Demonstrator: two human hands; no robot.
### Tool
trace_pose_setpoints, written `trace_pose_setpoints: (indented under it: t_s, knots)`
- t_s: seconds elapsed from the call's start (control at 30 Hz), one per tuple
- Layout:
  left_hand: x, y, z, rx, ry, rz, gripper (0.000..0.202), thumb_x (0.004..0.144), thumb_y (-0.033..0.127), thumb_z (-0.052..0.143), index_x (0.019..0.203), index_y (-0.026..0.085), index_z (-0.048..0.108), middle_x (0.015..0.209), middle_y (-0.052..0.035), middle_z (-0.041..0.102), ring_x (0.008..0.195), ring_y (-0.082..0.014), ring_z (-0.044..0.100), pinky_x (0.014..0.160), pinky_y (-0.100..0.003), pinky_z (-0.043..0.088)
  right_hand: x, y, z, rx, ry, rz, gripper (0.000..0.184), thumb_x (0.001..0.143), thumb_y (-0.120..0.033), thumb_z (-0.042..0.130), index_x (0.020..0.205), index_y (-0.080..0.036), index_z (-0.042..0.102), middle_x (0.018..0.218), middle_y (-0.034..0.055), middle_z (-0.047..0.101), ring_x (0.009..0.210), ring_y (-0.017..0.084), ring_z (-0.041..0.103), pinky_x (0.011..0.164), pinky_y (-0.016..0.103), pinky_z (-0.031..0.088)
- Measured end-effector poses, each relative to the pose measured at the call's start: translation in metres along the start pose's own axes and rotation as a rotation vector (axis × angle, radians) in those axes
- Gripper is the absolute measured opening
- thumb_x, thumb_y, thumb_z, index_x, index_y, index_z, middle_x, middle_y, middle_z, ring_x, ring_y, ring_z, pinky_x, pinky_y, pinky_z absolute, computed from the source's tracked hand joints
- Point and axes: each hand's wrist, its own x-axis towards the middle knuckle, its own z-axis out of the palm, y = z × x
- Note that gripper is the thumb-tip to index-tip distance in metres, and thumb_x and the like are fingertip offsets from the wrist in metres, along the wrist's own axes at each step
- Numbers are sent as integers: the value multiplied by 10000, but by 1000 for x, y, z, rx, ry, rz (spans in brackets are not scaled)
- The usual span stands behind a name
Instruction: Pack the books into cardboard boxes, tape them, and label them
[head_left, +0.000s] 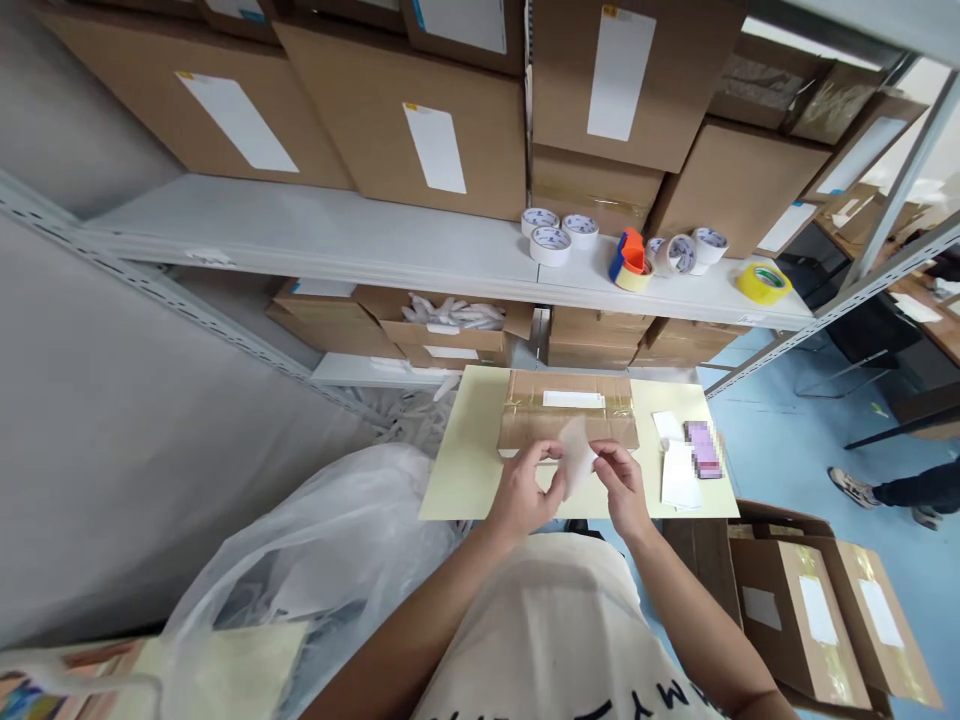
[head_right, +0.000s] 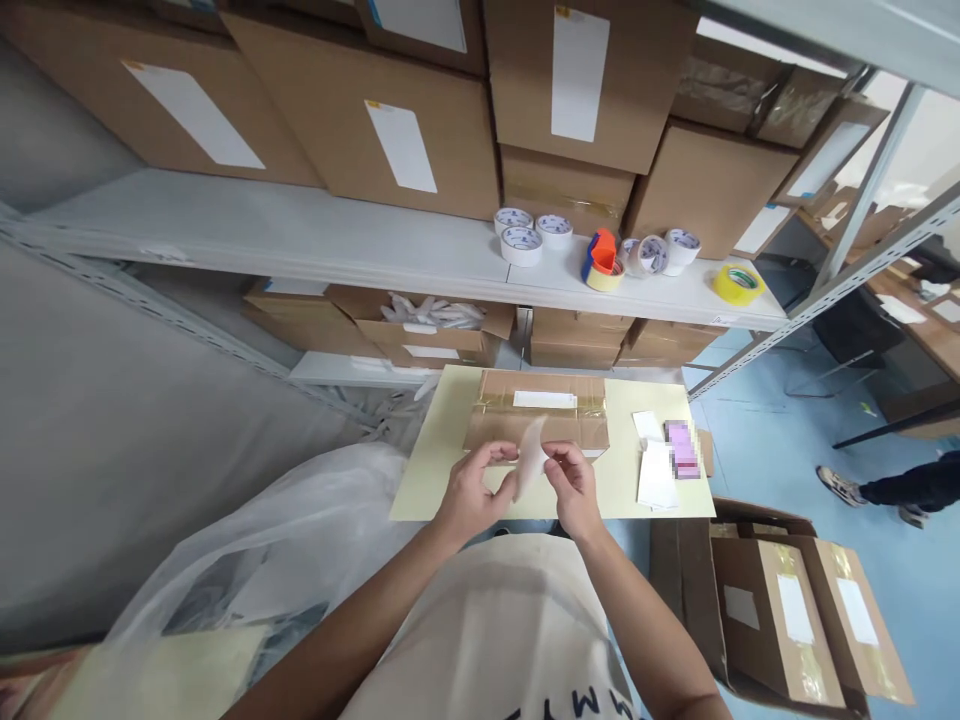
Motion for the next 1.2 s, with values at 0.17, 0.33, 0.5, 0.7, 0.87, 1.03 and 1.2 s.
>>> trace_pose_setpoints:
  t_s: [0.17, 0.33, 0.5, 0.7, 0.87, 1.03, 1.2]
  knots:
    - [-3, 17, 18, 212, 195, 163, 434, 692, 464, 713, 1027, 214, 593, 1044, -121, 650, 987, -294, 613, 863, -438, 474, 17, -7, -13, -23, 57, -15, 284, 850, -517, 622, 831, -235, 585, 741, 1, 588, 689, 161, 546, 655, 301, 481]
    - [12, 32, 40, 476, 181, 218, 133, 813, 380, 699, 855, 256, 674, 887, -68, 700, 889, -250, 627, 875, -421, 373, 27, -8, -26, -3, -4, -1, 288, 851, -515, 616, 799, -237, 565, 731, -2, 576, 690, 161, 540, 667, 301, 478]
    - [24, 35, 52, 448, 132, 174, 157, 911, 229, 550, 796, 250, 654, 819, -29, 730, 767, -188, 646, 888, -397, 350, 34, -2, -38, 70, -89, 39, 304, 820, -532, 654, 898, -241, 618, 831, 21, 608, 768, 178, 564, 734, 330, 497]
    - [35, 29, 48, 160, 158, -153, 177, 893, 340, 521, 775, 235, 600, 769, -34, 696, 755, -199, 640, 761, -329, 453, 41, 5, -68, -110, -42, -105, 393, 802, -537, 671, 1102, -284, 675, 1209, 89, 525, 1169, 266, 509, 944, 409, 453]
    - [45, 18, 33, -136, 81, -458, 287, 783, 494, 591, 715, 216, 567, 676, -1, 620, 645, -155, 569, 624, -266, 441, 51, 11, -86, -176, 48, -20, 367, 768, -536, 707, 1020, -270, 720, 1266, 100, 546, 1242, 296, 480, 986, 446, 419]
    - [42, 4, 29, -203, 13, -668, 329, 688, 517, 657, 673, 194, 596, 604, 19, 583, 592, -128, 523, 592, -249, 416, 52, 26, -82, -75, -10, 219, 350, 752, -529, 713, 907, -216, 737, 947, 77, 720, 799, 197, 597, 763, 364, 486]
    - [47, -27, 30, -205, 54, -812, 333, 613, 518, 673, 622, 196, 587, 538, 36, 551, 508, -113, 486, 529, -248, 388, 64, 49, -68, -127, -37, 294, 402, 710, -538, 720, 917, -195, 748, 745, 35, 685, 628, 156, 535, 613, 312, 448]
